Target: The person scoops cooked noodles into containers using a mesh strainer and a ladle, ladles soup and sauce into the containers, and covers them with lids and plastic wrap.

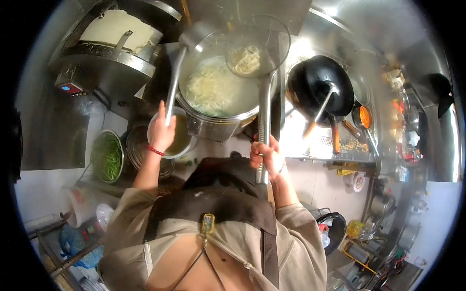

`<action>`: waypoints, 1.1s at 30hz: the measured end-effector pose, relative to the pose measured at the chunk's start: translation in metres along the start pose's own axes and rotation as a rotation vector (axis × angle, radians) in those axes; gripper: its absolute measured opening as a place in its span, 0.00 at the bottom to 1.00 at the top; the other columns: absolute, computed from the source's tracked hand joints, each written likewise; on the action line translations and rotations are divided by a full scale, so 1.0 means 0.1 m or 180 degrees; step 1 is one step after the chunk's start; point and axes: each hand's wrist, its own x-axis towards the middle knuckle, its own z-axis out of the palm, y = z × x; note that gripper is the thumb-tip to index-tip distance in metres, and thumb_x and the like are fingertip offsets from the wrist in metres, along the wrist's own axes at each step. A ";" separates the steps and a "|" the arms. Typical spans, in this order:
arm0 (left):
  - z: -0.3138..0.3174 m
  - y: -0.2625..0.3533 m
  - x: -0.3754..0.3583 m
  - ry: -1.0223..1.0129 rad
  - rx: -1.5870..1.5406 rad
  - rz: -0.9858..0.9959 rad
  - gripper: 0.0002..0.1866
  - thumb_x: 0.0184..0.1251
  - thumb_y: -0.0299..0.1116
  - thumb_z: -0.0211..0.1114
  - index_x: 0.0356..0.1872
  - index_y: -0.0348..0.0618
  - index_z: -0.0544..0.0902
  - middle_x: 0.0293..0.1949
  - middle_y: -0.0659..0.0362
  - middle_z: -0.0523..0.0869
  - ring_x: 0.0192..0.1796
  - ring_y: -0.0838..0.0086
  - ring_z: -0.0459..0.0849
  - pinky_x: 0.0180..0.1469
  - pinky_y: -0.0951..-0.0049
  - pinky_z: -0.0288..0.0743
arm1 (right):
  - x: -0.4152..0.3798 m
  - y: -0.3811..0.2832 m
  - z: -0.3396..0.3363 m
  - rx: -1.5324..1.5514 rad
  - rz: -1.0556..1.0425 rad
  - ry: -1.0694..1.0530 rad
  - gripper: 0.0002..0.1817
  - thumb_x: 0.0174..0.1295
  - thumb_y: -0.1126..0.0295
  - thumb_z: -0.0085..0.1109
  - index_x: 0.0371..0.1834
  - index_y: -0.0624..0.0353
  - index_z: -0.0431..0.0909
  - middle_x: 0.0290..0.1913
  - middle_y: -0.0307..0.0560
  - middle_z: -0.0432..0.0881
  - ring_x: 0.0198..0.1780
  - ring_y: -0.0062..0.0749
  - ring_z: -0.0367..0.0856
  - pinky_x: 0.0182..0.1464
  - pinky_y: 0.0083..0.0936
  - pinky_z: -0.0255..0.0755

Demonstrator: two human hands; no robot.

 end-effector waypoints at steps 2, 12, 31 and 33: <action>0.33 -0.18 -0.05 -0.0306 -0.0726 -0.0520 0.24 0.66 0.31 0.57 0.61 0.35 0.67 0.28 0.44 0.82 0.29 0.54 0.84 0.29 0.60 0.76 | 0.00 0.01 0.06 -0.0281 -0.0081 0.0071 0.13 0.59 0.80 0.48 0.46 0.61 0.62 0.24 0.42 0.66 0.17 0.21 0.62 0.17 0.20 0.59; 0.55 0.08 -0.06 -0.1962 -0.6147 -0.2583 0.07 0.70 0.32 0.57 0.42 0.41 0.73 0.24 0.65 0.72 0.18 0.87 0.66 0.19 0.85 0.59 | 0.01 0.48 0.26 -0.2293 -0.0612 0.0524 0.14 0.58 0.79 0.50 0.47 0.62 0.64 0.21 0.40 0.69 0.17 0.23 0.70 0.17 0.24 0.65; -0.47 0.49 -0.61 -0.1322 -0.4302 -0.1236 0.22 0.75 0.27 0.43 0.68 0.40 0.60 0.23 0.66 0.67 0.13 0.87 0.58 0.12 0.87 0.53 | 1.38 0.68 -0.76 -0.6189 -0.0935 0.1421 0.20 0.50 0.73 0.56 0.43 0.76 0.66 0.34 0.66 0.78 0.32 0.48 0.84 0.27 0.35 0.79; -0.49 0.81 -0.69 -0.1626 -0.4000 -0.0944 0.23 0.76 0.29 0.41 0.70 0.39 0.56 0.23 0.63 0.68 0.12 0.87 0.57 0.11 0.86 0.53 | 1.48 0.85 -0.88 -0.6212 -0.1163 0.1351 0.24 0.51 0.70 0.57 0.46 0.80 0.66 0.35 0.68 0.78 0.33 0.48 0.84 0.30 0.34 0.79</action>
